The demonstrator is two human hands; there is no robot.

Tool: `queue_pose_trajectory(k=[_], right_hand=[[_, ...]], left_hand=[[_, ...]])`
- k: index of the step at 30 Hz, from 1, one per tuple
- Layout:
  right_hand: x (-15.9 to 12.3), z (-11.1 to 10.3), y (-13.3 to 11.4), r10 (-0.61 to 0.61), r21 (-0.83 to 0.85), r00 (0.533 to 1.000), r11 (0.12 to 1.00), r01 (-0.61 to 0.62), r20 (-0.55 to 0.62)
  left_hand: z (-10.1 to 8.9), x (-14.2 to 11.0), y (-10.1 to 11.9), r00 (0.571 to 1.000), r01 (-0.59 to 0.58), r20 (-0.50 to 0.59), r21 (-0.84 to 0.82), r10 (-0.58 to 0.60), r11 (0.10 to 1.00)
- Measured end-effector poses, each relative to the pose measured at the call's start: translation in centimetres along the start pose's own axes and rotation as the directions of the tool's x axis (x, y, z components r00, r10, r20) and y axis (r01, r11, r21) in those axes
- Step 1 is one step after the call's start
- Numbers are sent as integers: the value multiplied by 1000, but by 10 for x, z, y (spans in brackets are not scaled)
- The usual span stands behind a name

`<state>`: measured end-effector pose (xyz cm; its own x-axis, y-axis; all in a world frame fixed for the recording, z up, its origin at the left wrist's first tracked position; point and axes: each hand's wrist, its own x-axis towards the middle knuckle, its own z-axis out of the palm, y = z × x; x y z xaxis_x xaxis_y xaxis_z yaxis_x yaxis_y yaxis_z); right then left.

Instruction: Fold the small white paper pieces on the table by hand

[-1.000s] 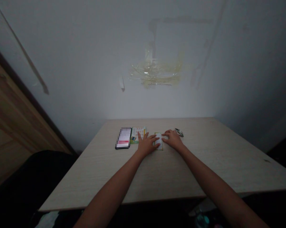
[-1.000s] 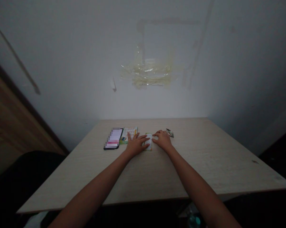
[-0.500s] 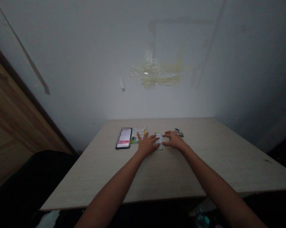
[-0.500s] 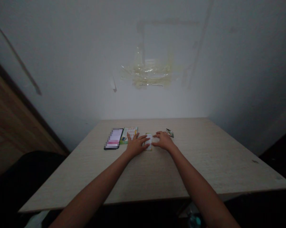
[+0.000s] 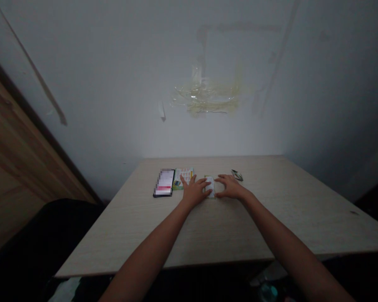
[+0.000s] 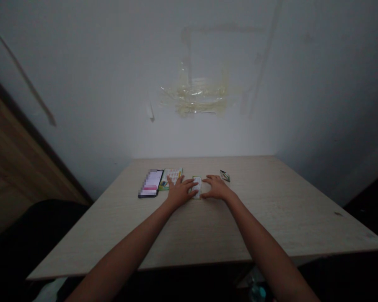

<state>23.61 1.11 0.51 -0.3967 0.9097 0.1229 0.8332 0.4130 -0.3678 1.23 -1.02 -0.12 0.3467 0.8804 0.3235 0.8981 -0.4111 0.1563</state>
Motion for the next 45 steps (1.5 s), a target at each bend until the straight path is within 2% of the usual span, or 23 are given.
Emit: queue_pose_trajectory(k=[13, 17, 23, 29, 38, 45], right_hand=[[-1, 3, 2, -11, 45, 1000, 999, 10, 11], [0, 6, 7, -24, 64, 999, 998, 26, -29], [1, 7, 13, -76, 120, 986, 988, 94, -150], [0, 5, 13, -114, 116, 982, 984, 132, -152], [6, 10, 12, -49, 122, 986, 990, 69, -162], [14, 14, 9, 29, 89, 973, 996, -8, -229]], left_hand=[[-3, 0, 2, 1000, 10, 3, -22, -10, 1000], [-3, 0, 1, 1000, 15, -6, -22, -15, 1000], [-4, -1, 1, 1000, 28, 2, -27, -28, 999], [-5, -1, 3, 1000, 23, 5, -16, -23, 1000], [-4, 0, 2, 999, 28, 25, -7, -27, 1000], [-7, -1, 2, 999, 31, 39, -19, -31, 999]])
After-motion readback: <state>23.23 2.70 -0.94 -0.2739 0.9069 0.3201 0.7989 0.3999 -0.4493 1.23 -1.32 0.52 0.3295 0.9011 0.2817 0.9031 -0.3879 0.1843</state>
